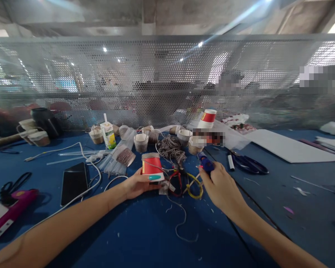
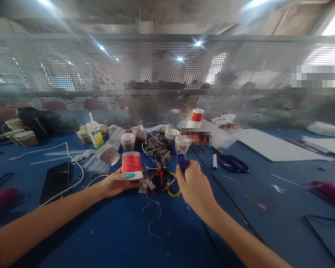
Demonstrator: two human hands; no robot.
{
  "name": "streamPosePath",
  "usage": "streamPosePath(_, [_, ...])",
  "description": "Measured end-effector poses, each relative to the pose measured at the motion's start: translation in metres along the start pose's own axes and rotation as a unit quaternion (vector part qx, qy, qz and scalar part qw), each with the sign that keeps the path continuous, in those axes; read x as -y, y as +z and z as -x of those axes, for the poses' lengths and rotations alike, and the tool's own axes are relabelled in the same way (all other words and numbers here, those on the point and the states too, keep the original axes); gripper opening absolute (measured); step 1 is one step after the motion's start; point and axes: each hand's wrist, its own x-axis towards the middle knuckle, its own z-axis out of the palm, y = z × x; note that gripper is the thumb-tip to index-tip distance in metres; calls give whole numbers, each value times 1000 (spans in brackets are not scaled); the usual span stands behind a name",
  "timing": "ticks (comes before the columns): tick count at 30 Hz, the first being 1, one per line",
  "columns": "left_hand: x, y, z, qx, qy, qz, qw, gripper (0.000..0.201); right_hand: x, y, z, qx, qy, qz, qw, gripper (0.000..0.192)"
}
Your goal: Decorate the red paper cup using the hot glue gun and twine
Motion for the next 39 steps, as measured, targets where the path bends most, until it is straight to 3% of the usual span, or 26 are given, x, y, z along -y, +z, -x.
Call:
streamPosePath(2, [2,1,0,-18,-1,-9,1000,70,1,1,3,-5,-18,-136,990,26])
streamPosePath(5, [5,8,-1,-59,12,-66,996,60,4,3,11,66,-22,-354,933,34])
streamPosePath(7, [8,14,-2,-79,34,-113,990,56,7,3,17,96,-34,-437,894,34])
streamPosePath(9, [10,19,-2,-96,50,-139,984,57,9,3,21,98,-72,-470,874,28])
streamPosePath(12, [11,25,-2,-112,61,-166,978,57,12,2,25,88,-138,-460,873,20])
streamPosePath(17, [15,29,-3,-137,97,-167,972,66,16,5,28,86,-224,-332,912,13])
streamPosePath(20, [18,28,-4,-149,102,-168,969,65,18,8,30,78,-257,-293,918,15])
streamPosePath(39, [18,25,-2,-158,94,-186,965,62,24,6,32,97,-236,-303,918,17])
